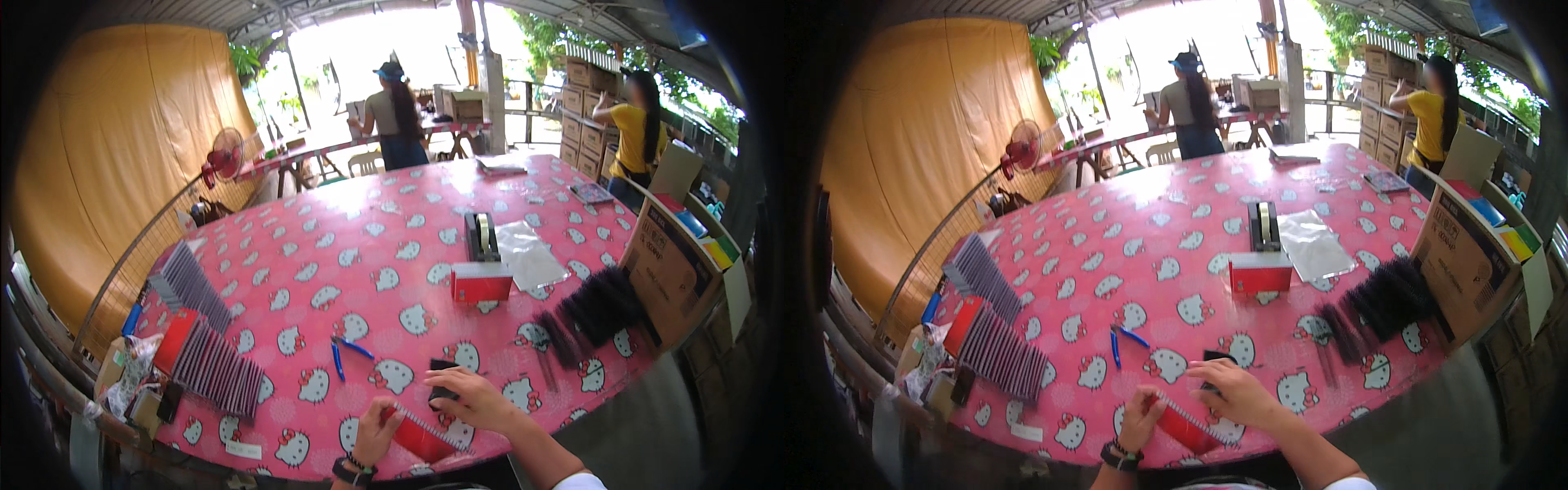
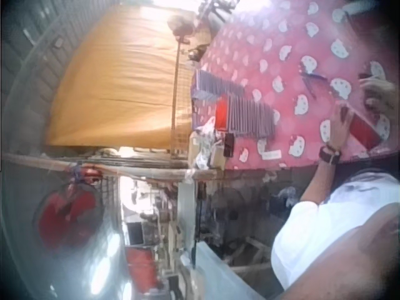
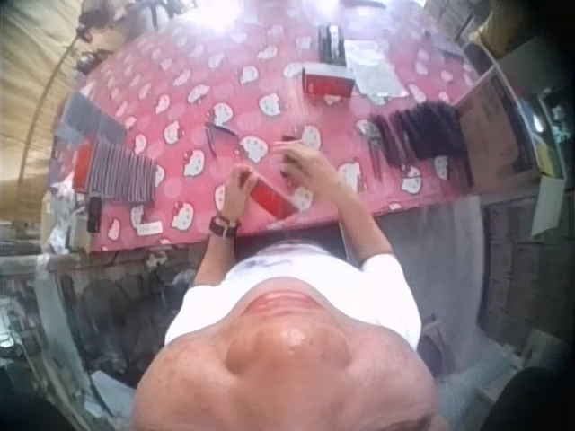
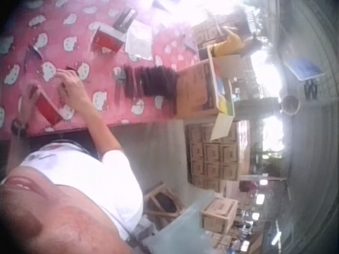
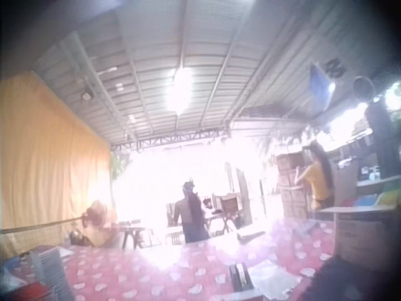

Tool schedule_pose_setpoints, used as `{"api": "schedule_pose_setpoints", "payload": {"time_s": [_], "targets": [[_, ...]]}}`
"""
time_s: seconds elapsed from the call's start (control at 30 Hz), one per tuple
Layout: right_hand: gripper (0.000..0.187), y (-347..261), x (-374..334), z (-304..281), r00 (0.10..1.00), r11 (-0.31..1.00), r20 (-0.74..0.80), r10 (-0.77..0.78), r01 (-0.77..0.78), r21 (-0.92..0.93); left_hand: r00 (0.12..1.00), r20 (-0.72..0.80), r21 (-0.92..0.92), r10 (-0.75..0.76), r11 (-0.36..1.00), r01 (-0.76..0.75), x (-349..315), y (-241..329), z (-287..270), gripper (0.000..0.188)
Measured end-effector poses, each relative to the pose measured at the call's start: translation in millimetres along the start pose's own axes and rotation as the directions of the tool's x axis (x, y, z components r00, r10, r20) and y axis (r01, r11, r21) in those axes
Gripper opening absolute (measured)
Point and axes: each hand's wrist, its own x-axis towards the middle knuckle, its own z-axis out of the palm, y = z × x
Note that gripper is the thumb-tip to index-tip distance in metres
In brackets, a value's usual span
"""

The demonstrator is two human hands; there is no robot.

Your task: The person repeatedly picks up a red rectangular card and a black hair accessory, inserts the accessory into the card, and places the assembled unit on a stack. The person continues this repetitive assembly process throughout the clip.

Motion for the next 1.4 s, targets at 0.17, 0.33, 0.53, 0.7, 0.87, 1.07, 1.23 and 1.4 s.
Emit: {"api": "schedule_pose_setpoints", "payload": {"time_s": [0.17,0.33,0.53,0.7,0.87,1.07,1.23,1.4], "targets": [[0.025,-20,4,17,0.987,0.999,-0.161,0.025,-0.02,0.03,0.967,-0.132,0.089,0.216,0.975,-0.206,20,47,11,0.017],[0.02,-36,13,15,0.963,0.997,-0.257,-0.079,0.077,-0.018,0.963,-0.193,-0.083,0.188,0.975,-0.207,26,65,10,0.018],[0.022,-33,13,12,0.987,0.998,-0.161,-0.013,0.022,0.052,0.96,-0.201,-0.095,0.196,0.971,-0.218,24,73,7,0.018],[0.024,-38,19,14,0.984,0.994,-0.176,0.041,-0.022,0.109,0.954,-0.234,-0.171,0.186,0.958,-0.229,25,65,11,0.016],[0.021,-31,18,19,0.971,0.991,-0.237,0.023,0.009,0.131,0.964,-0.214,-0.133,0.158,0.973,-0.189,25,69,13,0.015],[0.019,-36,21,30,0.981,0.993,-0.191,-0.024,0.045,0.106,0.939,-0.284,-0.036,0.195,0.976,-0.214,10,72,12,0.014],[0.012,-41,14,33,0.986,0.997,-0.157,-0.065,0.069,0.021,0.965,-0.229,-0.3,0.128,0.934,-0.195,7,59,19,0.024],[0.037,-40,19,40,0.988,0.99,0.072,-0.136,0.137,-0.022,0.96,-0.248,-0.063,0.128,0.987,-0.148,-1,53,-10,0.025]]}}
